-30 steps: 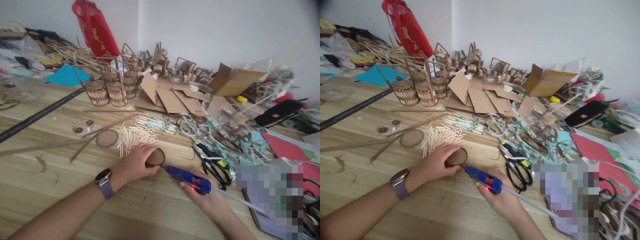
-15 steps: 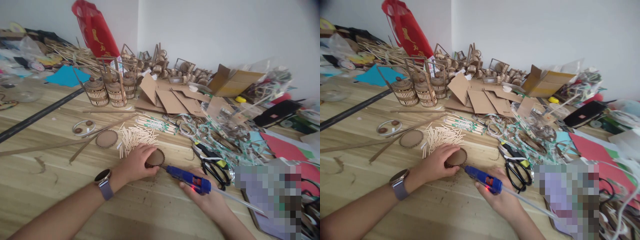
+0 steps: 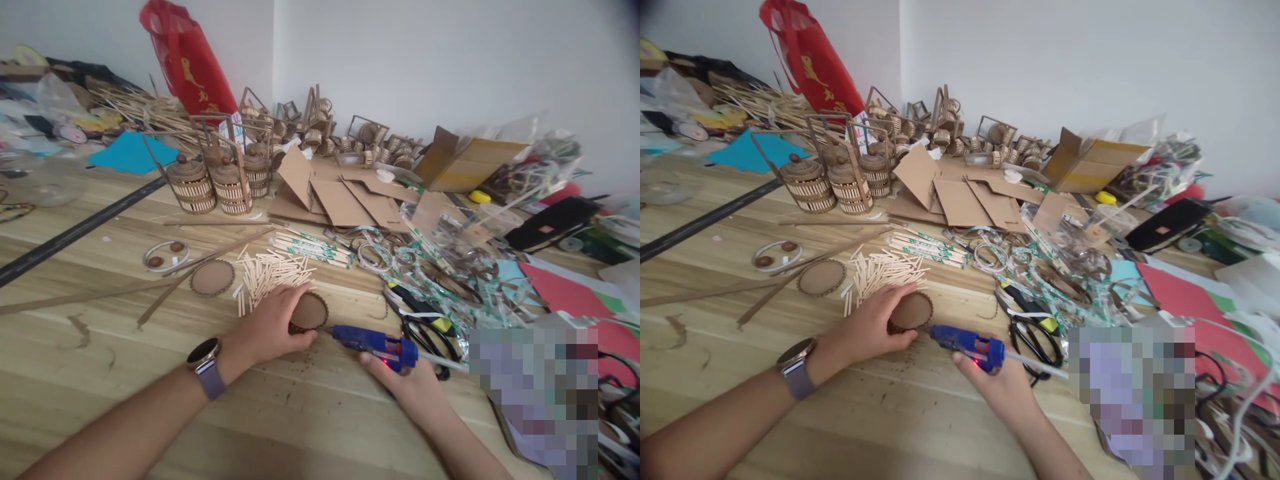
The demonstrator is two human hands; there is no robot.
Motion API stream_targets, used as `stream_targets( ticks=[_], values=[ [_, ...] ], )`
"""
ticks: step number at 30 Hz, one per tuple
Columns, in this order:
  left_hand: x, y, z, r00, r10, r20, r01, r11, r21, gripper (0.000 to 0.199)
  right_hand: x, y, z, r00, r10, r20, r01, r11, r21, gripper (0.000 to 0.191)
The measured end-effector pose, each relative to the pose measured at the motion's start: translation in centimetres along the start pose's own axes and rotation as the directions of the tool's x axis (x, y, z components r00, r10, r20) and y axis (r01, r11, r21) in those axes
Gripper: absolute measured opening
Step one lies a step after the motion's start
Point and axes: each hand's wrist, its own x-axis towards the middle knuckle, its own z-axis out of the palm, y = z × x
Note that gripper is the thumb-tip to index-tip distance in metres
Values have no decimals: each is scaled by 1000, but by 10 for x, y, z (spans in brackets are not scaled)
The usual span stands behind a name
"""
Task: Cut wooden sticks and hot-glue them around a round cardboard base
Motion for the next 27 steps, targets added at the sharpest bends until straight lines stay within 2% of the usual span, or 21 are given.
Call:
stream_targets(
  ticks=[3, 5, 8, 10, 11, 12, 13, 14, 16, 17, 19, 21, 23, 25, 27],
  values=[
    [-1, 1, -1, 1000, -4, 24, 5, 1000, -12, 73, 4, 3, -1, 985, 167, -39, -155, 967, 204, 40],
    [-1, 4, -3, 998, 2, 60, -1, 1000, -22, 74, 9, 2, -5, 968, 250, -35, -223, 910, 350, 43],
    [0, 9, -6, 993, 26, 113, -22, 999, -30, 72, 18, -2, -15, 934, 335, 121, -345, 770, 537, 43],
    [0, 10, -8, 987, 69, 146, -63, 997, -44, 65, 25, -3, -21, 900, 363, 241, -433, 687, 584, 42],
    [-1, 10, -8, 981, 97, 165, -90, 995, -54, 61, 27, -2, -25, 888, 368, 274, -458, 673, 580, 41],
    [-1, 10, -8, 974, 127, 188, -117, 991, -65, 57, 29, 0, -29, 888, 364, 283, -460, 693, 555, 38],
    [-2, 10, -8, 965, 157, 211, -144, 987, -75, 54, 31, 2, -32, 896, 353, 268, -443, 748, 494, 34],
    [-2, 10, -8, 955, 185, 233, -170, 982, -84, 52, 32, 4, -36, 911, 340, 233, -407, 829, 383, 31],
    [-3, 9, -7, 936, 229, 267, -210, 973, -97, 51, 33, 7, -42, 957, 275, 95, -279, 960, 22, 26],
    [-4, 9, -6, 930, 241, 277, -222, 970, -100, 51, 32, 7, -44, 980, 200, 5, -195, 962, -191, 24],
    [-4, 10, -5, 922, 256, 289, -238, 967, -96, 52, 31, 3, -44, 993, -53, -107, -13, 845, -535, 24],
    [-4, 10, -5, 918, 266, 294, -250, 964, -91, 53, 32, -7, -37, 949, -313, -46, 194, 691, -696, 25],
    [-4, 11, -4, 913, 279, 298, -264, 960, -91, 54, 38, -22, -24, 888, -442, 127, 396, 596, -699, 22],
    [-4, 11, -3, 910, 287, 299, -271, 958, -94, 55, 51, -39, -8, 840, -452, 301, 533, 579, -617, 18],
    [-4, 11, -2, 911, 289, 294, -273, 957, -95, 55, 69, -54, 10, 830, -401, 387, 556, 547, -626, 18]
  ],
)
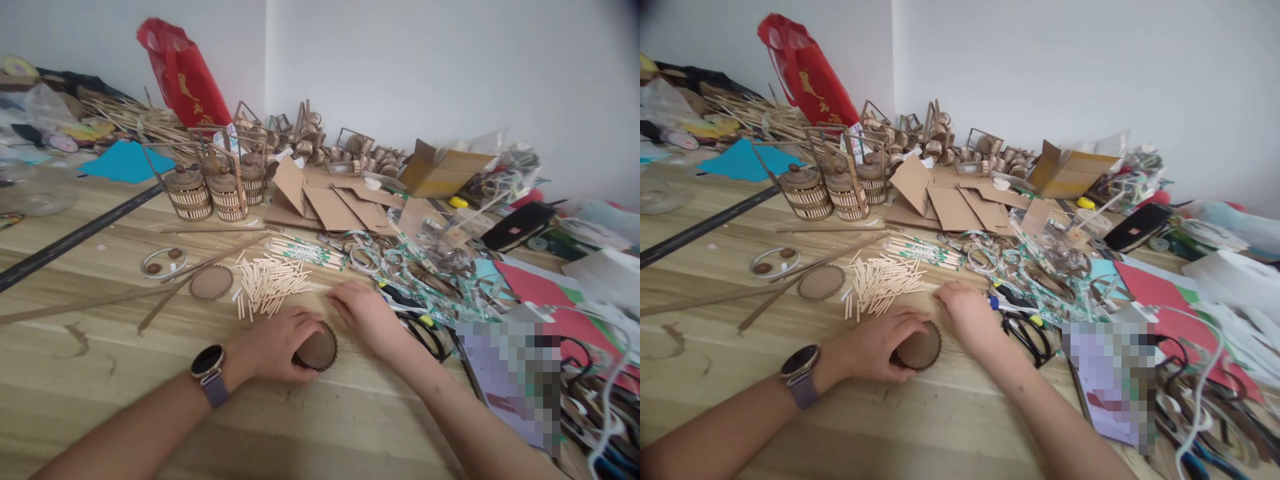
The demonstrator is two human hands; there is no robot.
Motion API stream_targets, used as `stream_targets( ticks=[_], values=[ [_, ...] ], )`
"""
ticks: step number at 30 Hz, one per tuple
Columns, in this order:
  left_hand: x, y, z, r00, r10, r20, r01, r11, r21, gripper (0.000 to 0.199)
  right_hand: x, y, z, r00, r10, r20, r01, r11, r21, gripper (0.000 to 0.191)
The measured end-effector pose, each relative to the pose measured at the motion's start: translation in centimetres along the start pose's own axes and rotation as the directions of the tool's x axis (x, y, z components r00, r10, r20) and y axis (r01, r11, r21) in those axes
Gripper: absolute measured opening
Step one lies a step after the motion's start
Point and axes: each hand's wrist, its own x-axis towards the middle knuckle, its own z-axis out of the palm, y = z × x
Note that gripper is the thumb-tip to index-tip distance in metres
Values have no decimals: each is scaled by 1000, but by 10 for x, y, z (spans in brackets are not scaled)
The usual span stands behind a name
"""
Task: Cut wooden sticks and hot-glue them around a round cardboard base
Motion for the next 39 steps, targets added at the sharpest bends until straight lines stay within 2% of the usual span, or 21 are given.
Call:
stream_targets(
  ticks=[2, 6, 10, 16, 20, 23, 25, 27, 29, 30, 32, 34, 39],
  values=[
    [0, 0, 1, 1000, 4, -11, -4, 1000, 4, 54, 26, -6, 4, 993, -40, 110, 48, 996, -73, 19],
    [0, 1, 0, 999, 24, -35, -24, 1000, 4, 51, 58, -14, 17, 979, -63, 192, 86, 990, -113, 15],
    [0, 1, -1, 999, 29, -32, -28, 1000, 9, 49, 63, -21, 23, 970, -62, 234, 100, 983, -153, 17],
    [1, -2, 2, 998, 45, -43, -44, 999, 25, 49, 63, -24, 16, 956, -69, 285, 118, 980, -158, 18],
    [1, -3, 3, 999, 29, -32, -29, 1000, 1, 53, 65, -20, 10, 963, -77, 259, 115, 984, -136, 20],
    [1, -3, 0, 1000, 16, -16, -16, 1000, -6, 54, 51, -14, 2, 978, -65, 198, 86, 992, -98, 23],
    [1, -5, -1, 1000, 7, -14, -7, 1000, -10, 54, 33, -11, -4, 992, -31, 121, 31, 1000, 0, 20],
    [1, -6, -3, 1000, -10, -9, 10, 1000, -28, 56, 9, -10, -8, 998, 70, -7, -65, 952, 299, 12],
    [2, -8, -3, 1000, -25, 2, 25, 998, -55, 59, -16, -13, -7, 991, 130, -25, -95, 832, 547, 11],
    [2, -8, -4, 1000, -31, 6, 31, 997, -66, 61, -28, -15, -5, 989, 149, -15, -109, 784, 611, 11],
    [2, -8, -4, 999, -40, 10, 41, 996, -79, 63, -46, -19, 0, 989, 149, 8, -119, 755, 645, 12],
    [2, -9, -4, 999, -48, 16, 50, 995, -84, 64, -57, -23, 6, 991, 133, 15, -113, 774, 623, 12],
    [2, -9, -3, 998, -54, 24, 56, 995, -84, 66, -63, -28, 11, 998, 52, 40, -66, 812, 580, 10]
  ],
)
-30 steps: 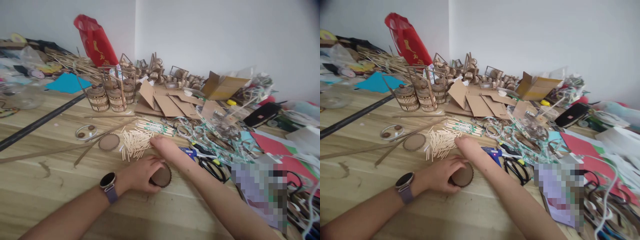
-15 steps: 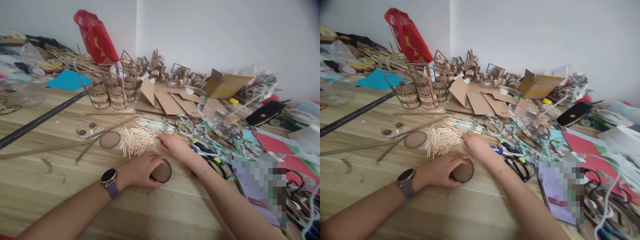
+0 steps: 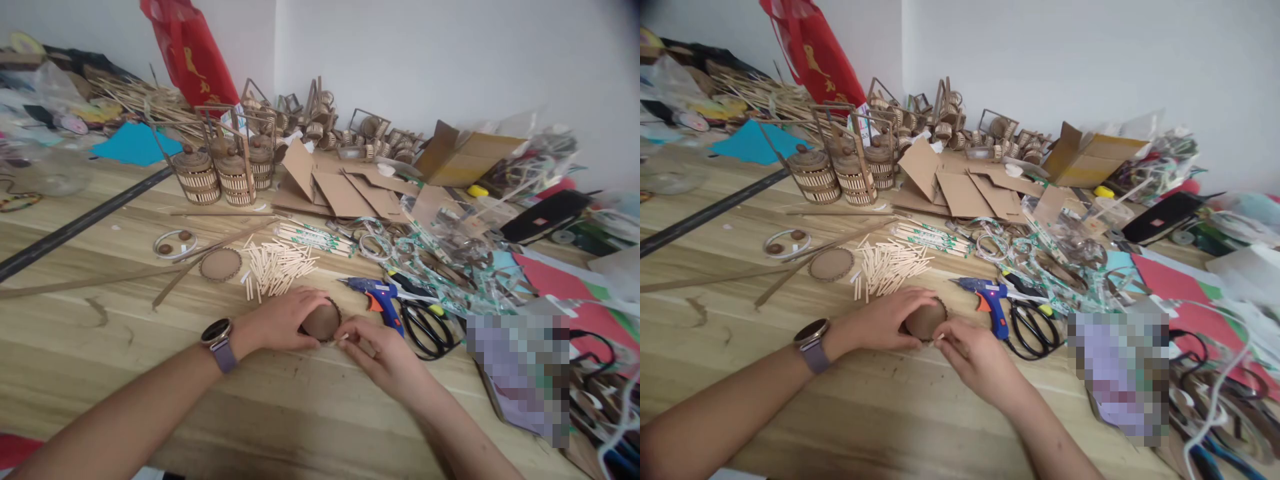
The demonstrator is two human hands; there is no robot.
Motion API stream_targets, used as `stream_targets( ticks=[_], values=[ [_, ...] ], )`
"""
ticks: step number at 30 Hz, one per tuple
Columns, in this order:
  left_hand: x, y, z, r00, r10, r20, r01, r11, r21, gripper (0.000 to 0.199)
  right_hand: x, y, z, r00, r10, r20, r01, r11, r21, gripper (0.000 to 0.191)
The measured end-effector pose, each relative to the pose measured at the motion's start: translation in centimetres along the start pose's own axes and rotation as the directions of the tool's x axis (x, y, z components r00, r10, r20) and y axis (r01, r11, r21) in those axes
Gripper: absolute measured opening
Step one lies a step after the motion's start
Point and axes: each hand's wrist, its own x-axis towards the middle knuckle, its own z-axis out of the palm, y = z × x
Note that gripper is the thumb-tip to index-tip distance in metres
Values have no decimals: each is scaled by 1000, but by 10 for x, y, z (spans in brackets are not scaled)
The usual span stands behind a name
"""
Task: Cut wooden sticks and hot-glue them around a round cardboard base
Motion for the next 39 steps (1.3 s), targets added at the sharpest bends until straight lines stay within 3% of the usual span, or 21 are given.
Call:
stream_targets(
  ticks=[11, 23, 39],
  values=[
    [1, 1, -1, 1000, -2, -6, 2, 1000, -28, 67, 3, -2, 13, 988, -145, 43, 151, 964, -218, 15],
    [2, 3, -2, 1000, 18, 3, -18, 1000, 0, 65, 3, 2, 20, 948, -320, -6, 280, 837, -470, 23],
    [2, 20, 10, 994, 31, -108, -15, 990, 141, 48, 1, 4, 26, 934, -353, -60, 281, 826, -488, 25]
  ],
)
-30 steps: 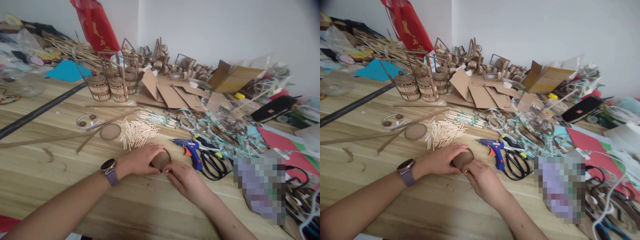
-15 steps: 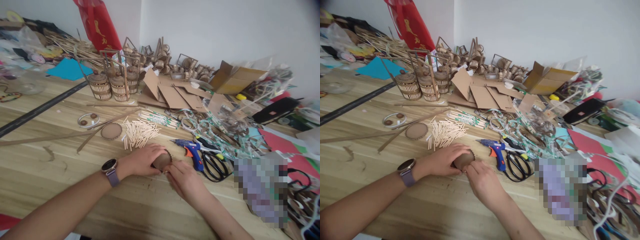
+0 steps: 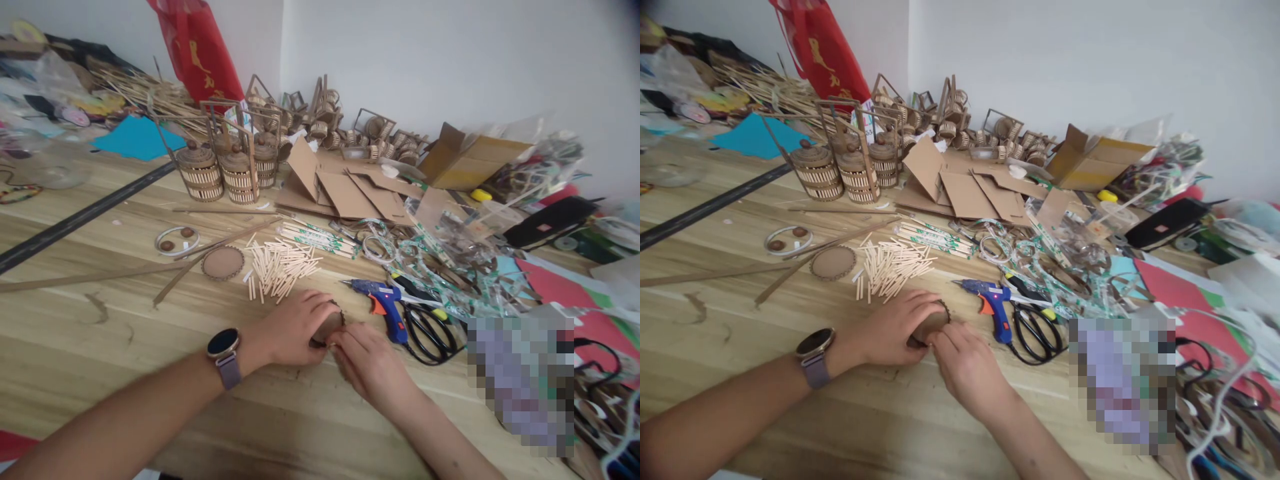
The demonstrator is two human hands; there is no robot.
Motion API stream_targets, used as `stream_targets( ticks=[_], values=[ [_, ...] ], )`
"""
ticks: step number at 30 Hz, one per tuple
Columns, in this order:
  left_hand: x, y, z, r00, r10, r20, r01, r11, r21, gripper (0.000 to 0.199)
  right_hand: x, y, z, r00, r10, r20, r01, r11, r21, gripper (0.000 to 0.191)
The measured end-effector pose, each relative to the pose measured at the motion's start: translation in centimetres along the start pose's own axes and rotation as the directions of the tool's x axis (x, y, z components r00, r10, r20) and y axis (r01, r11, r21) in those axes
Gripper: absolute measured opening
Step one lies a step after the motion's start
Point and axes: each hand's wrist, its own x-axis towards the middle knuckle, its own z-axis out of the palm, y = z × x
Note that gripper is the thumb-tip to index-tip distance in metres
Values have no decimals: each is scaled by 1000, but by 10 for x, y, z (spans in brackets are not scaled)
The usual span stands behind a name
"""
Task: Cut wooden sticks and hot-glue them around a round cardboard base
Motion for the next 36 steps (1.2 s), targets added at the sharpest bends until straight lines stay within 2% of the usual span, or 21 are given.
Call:
stream_targets(
  ticks=[13, 17, 22, 24, 25, 27, 29, 30, 31, 33, 36],
  values=[
    [2, 8, 5, 999, -44, 21, 42, 996, 73, 54, -1, 2, 1, 1000, 10, 23, -11, 1000, 28, 24],
    [2, 9, 6, 999, -38, 1, 37, 994, 104, 50, -1, 2, 2, 1000, 14, 15, -15, 999, 33, 24],
    [1, 9, 9, 999, -47, -11, 48, 990, 134, 45, 1, 4, -4, 999, 29, 32, -33, 993, 117, 19],
    [1, 10, 9, 998, -54, -21, 56, 987, 149, 45, 0, 11, -13, 995, 92, 24, -95, 984, 150, 18],
    [0, 10, 10, 998, -57, -24, 60, 986, 155, 47, -1, 17, -18, 987, 163, 2, -162, 976, 147, 20],
    [0, 10, 10, 998, -62, -27, 66, 985, 160, 50, -4, 32, -29, 924, 375, -70, -369, 925, 90, 24],
    [0, 10, 10, 997, -68, -20, 71, 985, 159, 51, -8, 47, -38, 804, 585, -105, -591, 806, -31, 29],
    [0, 10, 9, 997, -71, -16, 73, 985, 157, 51, -10, 55, -40, 748, 657, -92, -664, 742, -97, 29],
    [0, 9, 9, 997, -72, -15, 73, 985, 155, 52, -12, 60, -41, 700, 711, -58, -710, 687, -155, 29],
    [0, 9, 9, 997, -70, -14, 71, 986, 150, 53, -14, 67, -39, 640, 767, 51, -739, 632, -232, 29],
    [1, 8, 9, 997, -71, -18, 73, 987, 141, 55, -13, 69, -34, 602, 780, 171, -732, 624, -274, 29]
  ],
)
